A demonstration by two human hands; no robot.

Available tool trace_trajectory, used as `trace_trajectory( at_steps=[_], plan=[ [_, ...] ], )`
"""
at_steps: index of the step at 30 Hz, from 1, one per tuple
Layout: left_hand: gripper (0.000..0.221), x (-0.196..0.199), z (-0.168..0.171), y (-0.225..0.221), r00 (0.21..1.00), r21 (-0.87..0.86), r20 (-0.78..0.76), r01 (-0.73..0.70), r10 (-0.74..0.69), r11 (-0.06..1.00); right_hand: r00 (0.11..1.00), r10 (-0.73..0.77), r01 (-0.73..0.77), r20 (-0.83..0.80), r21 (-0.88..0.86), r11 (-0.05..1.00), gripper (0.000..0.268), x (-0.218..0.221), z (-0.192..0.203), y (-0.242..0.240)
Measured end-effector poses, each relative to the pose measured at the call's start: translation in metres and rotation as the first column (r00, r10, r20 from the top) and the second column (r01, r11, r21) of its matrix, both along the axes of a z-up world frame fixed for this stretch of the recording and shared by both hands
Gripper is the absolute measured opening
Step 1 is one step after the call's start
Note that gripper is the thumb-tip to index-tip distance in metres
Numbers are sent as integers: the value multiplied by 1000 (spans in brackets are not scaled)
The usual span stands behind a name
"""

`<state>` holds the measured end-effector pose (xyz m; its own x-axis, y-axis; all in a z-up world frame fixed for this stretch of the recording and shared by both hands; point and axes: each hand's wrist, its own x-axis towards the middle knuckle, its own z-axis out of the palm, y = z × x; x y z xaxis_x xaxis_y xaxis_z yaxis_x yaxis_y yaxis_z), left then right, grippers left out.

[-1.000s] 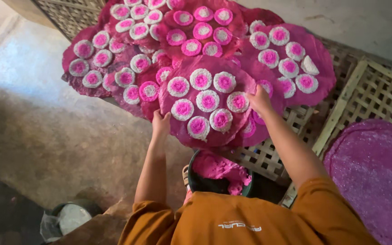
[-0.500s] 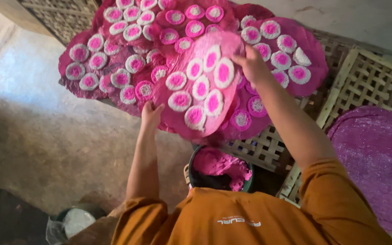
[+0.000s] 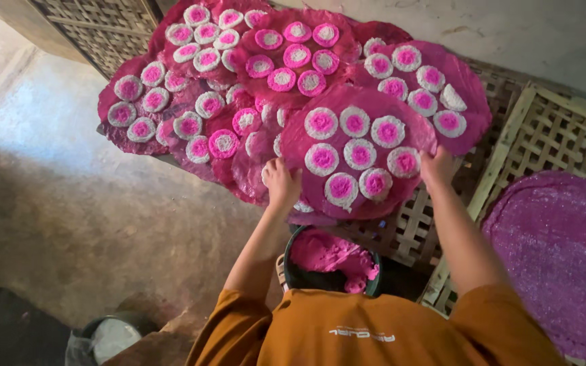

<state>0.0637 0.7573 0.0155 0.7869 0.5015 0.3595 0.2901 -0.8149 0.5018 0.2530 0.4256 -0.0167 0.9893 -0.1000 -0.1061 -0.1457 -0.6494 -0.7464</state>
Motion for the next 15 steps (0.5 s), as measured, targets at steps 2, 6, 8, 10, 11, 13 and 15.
trace_trajectory(
  at_steps=[2,6,8,10,11,13,15],
  plan=[
    [53,14,-8,1,993,-59,-109,-50,43,997,997,51,-49,51,-44,998,39,4,-5,0],
    [46,37,-17,15,991,-233,-126,-67,38,970,989,105,-130,106,263,956,41,4,5,13],
    [46,46,-16,18,998,-235,-58,-33,19,972,996,80,-66,-33,305,950,40,7,15,16],
    [47,50,-17,19,997,-240,-73,-33,16,970,979,108,-58,-171,277,959,39,9,26,17],
    [44,49,-19,19,998,-243,-65,-30,14,969,959,145,-87,-244,231,969,40,9,29,18],
    [39,49,-20,20,999,-248,-47,-24,13,969,935,185,-126,-304,203,971,43,10,33,20],
    [37,50,-19,19,998,-265,57,-11,27,964,940,202,-139,-274,232,963,48,15,35,18]
  ],
)
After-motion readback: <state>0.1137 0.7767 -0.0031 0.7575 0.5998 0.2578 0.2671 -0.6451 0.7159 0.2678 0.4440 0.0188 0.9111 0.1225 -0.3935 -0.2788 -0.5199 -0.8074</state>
